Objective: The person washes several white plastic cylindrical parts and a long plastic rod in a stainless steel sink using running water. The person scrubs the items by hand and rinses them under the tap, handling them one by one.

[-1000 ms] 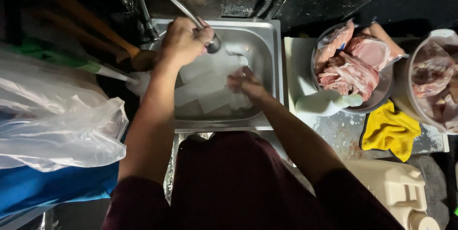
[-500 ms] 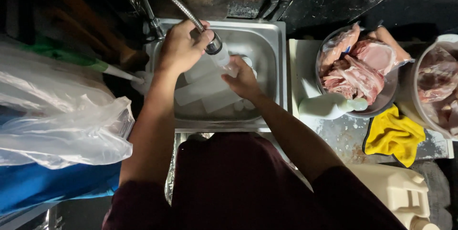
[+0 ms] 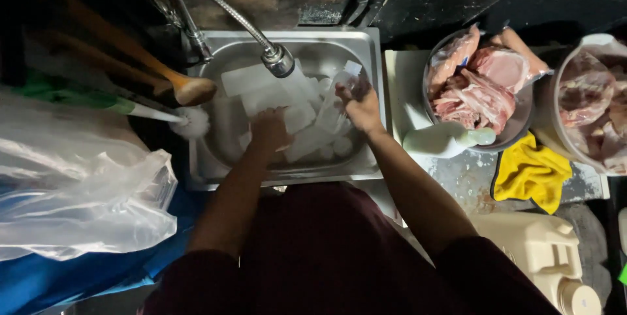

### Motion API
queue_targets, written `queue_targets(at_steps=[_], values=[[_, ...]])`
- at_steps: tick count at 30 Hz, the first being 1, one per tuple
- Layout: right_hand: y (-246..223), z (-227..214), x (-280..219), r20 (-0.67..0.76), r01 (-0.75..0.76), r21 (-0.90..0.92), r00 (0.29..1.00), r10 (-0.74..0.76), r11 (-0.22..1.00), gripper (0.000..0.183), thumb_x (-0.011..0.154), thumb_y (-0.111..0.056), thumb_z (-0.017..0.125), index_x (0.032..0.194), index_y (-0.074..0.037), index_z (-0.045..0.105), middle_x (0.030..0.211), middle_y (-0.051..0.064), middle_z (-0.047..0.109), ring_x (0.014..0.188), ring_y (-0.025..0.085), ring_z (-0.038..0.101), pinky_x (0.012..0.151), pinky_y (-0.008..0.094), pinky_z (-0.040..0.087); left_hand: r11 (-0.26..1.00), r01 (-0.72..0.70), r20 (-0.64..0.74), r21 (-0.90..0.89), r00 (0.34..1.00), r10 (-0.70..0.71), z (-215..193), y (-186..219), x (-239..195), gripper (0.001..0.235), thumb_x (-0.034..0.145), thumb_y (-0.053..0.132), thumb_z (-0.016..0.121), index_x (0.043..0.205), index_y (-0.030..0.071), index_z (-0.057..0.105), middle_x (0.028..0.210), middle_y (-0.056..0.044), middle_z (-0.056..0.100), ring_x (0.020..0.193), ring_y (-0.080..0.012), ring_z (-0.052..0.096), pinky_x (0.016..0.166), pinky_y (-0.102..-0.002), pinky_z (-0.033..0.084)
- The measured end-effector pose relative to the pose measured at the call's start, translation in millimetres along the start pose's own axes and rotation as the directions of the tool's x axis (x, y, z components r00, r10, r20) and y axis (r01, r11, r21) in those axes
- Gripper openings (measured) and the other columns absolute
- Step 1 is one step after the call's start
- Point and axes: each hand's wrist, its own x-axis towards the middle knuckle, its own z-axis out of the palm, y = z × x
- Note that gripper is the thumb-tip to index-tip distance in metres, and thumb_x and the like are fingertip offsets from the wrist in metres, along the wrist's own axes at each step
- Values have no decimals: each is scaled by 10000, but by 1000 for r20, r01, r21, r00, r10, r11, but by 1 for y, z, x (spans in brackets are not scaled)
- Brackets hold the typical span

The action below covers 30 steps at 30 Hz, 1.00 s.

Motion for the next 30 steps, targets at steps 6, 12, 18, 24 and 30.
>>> queue_targets(at_steps=[6,12,18,24,30], values=[[-22,-22,-38,-176,158,-134,968,-180,978,357,939,-246,786,1176,-79,577,925,140,586,890,256,617,784,440,515,983,-34,-14,-178,999,32,-35,25,-15,792,685,294,868,1360,51,532,1258,-199,596,1233,-440,601,984,-591,518],[-32,-19,-51,-256,375,-23,894,-368,927,339,965,-103,746,1172,15,505,1003,244,567,1019,342,599,939,478,510,796,-127,-278,-592,959,-54,-62,51,-47,619,725,111,743,1266,-16,472,1197,-246,605,1166,-509,633,981,-641,508],[-19,-6,-52,-227,389,1,897,-379,921,329,958,-114,755,1200,-50,541,1008,147,601,1055,228,595,938,409,519,818,67,-414,-571,837,-358,-5,0,-59,810,833,329,815,1489,49,431,1360,-240,602,1234,-456,620,1103,-593,475],[-13,11,-49,-146,378,139,922,-359,915,360,945,-73,766,1228,-61,545,1067,107,615,1093,260,619,982,482,525,923,-211,-871,-323,448,-202,145,-134,1,720,842,350,786,1439,47,522,1306,-193,655,1237,-321,650,1097,-409,510],[-1,0,1,-159,514,-380,782,-602,769,387,854,-186,866,1183,-119,674,1115,149,522,1143,386,567,1049,475,430,946,-195,-797,-259,597,-95,180,-112,-5,521,845,286,718,1248,52,485,1165,-230,541,1149,-388,577,976,-478,430]])
